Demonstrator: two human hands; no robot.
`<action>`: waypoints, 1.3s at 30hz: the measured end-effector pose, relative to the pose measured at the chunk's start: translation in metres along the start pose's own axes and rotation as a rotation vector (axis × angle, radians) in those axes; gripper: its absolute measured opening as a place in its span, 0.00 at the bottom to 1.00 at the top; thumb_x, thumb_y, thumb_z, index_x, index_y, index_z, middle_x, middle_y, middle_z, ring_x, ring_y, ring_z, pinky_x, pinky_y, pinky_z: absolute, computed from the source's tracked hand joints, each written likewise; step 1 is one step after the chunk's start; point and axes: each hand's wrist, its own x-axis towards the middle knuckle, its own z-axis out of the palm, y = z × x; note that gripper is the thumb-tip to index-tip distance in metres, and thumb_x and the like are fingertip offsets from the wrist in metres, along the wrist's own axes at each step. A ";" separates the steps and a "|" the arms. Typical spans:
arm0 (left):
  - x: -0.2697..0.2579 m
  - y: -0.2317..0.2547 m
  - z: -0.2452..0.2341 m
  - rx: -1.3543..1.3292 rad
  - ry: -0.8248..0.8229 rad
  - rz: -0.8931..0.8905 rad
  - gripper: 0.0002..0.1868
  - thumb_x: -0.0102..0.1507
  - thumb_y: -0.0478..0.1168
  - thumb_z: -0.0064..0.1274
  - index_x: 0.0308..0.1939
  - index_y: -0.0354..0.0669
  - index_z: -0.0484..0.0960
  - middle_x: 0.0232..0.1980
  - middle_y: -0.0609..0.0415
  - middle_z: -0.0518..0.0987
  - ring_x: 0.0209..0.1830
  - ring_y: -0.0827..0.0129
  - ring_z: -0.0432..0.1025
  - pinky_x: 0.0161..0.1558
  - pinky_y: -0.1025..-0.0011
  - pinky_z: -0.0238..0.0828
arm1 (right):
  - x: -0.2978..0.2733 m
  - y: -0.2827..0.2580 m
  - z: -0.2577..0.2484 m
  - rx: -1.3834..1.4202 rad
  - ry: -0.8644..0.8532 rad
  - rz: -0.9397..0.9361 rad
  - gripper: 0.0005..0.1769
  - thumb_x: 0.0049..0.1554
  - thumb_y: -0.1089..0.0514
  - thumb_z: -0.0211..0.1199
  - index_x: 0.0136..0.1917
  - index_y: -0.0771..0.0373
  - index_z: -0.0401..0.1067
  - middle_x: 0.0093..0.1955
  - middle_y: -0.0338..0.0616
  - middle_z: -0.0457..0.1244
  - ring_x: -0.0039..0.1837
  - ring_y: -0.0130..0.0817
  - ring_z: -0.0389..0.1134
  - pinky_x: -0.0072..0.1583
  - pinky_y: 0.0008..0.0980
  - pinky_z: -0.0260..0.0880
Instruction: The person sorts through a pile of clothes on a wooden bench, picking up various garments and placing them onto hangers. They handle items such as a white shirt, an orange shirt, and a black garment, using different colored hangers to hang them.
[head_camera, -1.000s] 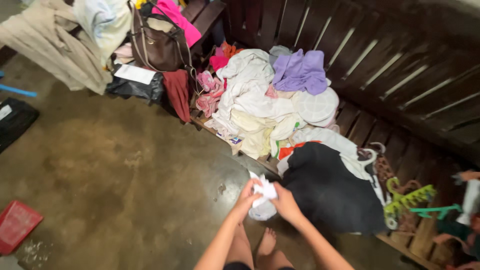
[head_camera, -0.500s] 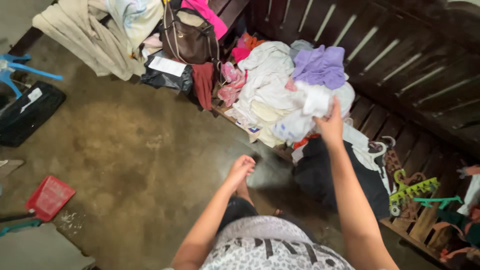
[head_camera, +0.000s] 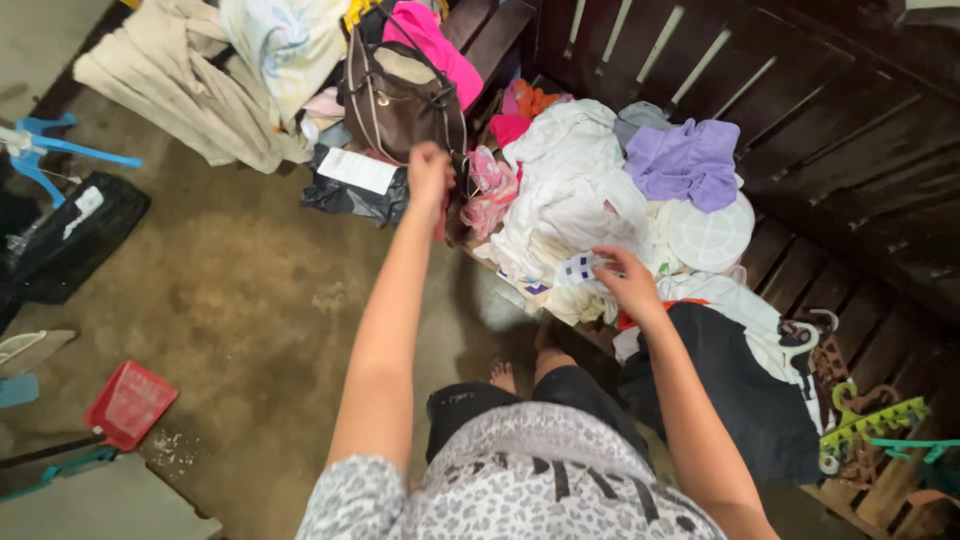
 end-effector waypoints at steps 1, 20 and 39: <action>0.026 0.008 0.008 0.021 0.044 -0.012 0.15 0.65 0.38 0.53 0.54 0.41 0.71 0.43 0.53 0.78 0.28 0.74 0.74 0.27 0.73 0.74 | 0.006 0.005 -0.001 -0.021 -0.037 0.038 0.24 0.54 0.55 0.66 0.64 0.57 0.74 0.58 0.44 0.69 0.58 0.34 0.69 0.57 0.33 0.70; 0.164 0.002 0.029 -0.027 0.349 -0.358 0.36 0.56 0.33 0.61 0.58 0.33 0.52 0.31 0.45 0.74 0.20 0.66 0.65 0.19 0.68 0.59 | 0.085 -0.026 -0.025 -0.051 -0.080 0.101 0.20 0.58 0.57 0.64 0.64 0.57 0.73 0.54 0.41 0.71 0.53 0.32 0.72 0.55 0.32 0.72; -0.138 -0.005 0.180 0.830 -0.653 0.513 0.21 0.60 0.37 0.50 0.57 0.36 0.70 0.47 0.31 0.78 0.41 0.35 0.73 0.41 0.44 0.66 | 0.210 -0.085 0.021 0.210 0.307 -0.118 0.28 0.59 0.62 0.59 0.73 0.62 0.66 0.44 0.39 0.66 0.41 0.27 0.66 0.45 0.30 0.68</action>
